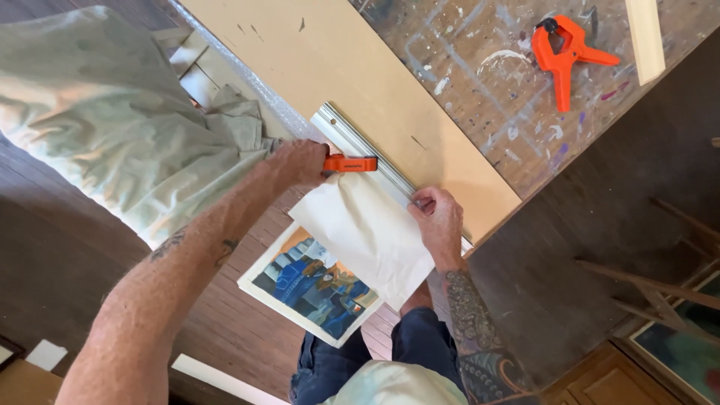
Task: Trimming the edges of art prints using a utility knife and a metal straight edge on a workbench.
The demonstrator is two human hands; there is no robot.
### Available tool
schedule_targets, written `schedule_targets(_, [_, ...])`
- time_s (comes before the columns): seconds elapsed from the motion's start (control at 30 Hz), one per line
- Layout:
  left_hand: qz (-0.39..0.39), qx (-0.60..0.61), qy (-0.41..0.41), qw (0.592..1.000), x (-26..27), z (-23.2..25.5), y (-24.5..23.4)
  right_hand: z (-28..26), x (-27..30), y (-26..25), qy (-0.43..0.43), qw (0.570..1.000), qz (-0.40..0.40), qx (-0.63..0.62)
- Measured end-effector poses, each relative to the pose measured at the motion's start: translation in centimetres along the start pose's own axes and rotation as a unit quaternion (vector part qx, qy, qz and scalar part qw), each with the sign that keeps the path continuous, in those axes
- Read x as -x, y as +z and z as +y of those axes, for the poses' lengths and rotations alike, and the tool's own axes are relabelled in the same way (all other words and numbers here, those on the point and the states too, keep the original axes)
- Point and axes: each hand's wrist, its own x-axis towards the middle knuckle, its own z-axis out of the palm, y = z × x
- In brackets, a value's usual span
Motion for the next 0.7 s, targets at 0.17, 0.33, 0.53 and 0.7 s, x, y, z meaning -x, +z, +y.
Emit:
schedule_targets(0.17, [0.006,0.015,0.026,1.000,-0.6,-0.3,1.0,-0.2,0.2,0.1,0.013,1.000,0.006,0.011])
schedule_targets(0.33, [0.011,0.008,0.017,1.000,1.3,-2.0,0.9,-0.7,0.4,0.0,0.014,1.000,0.003,0.028])
schedule_targets(0.53, [-0.005,0.059,-0.100,0.993,8.3,-8.3,-2.9,-0.7,0.3,-0.3,0.011,0.999,-0.007,0.031])
schedule_targets(0.7, [0.100,0.131,-0.149,0.975,9.2,-10.7,-9.1,-1.0,0.1,-0.6,0.014,0.999,-0.013,0.033])
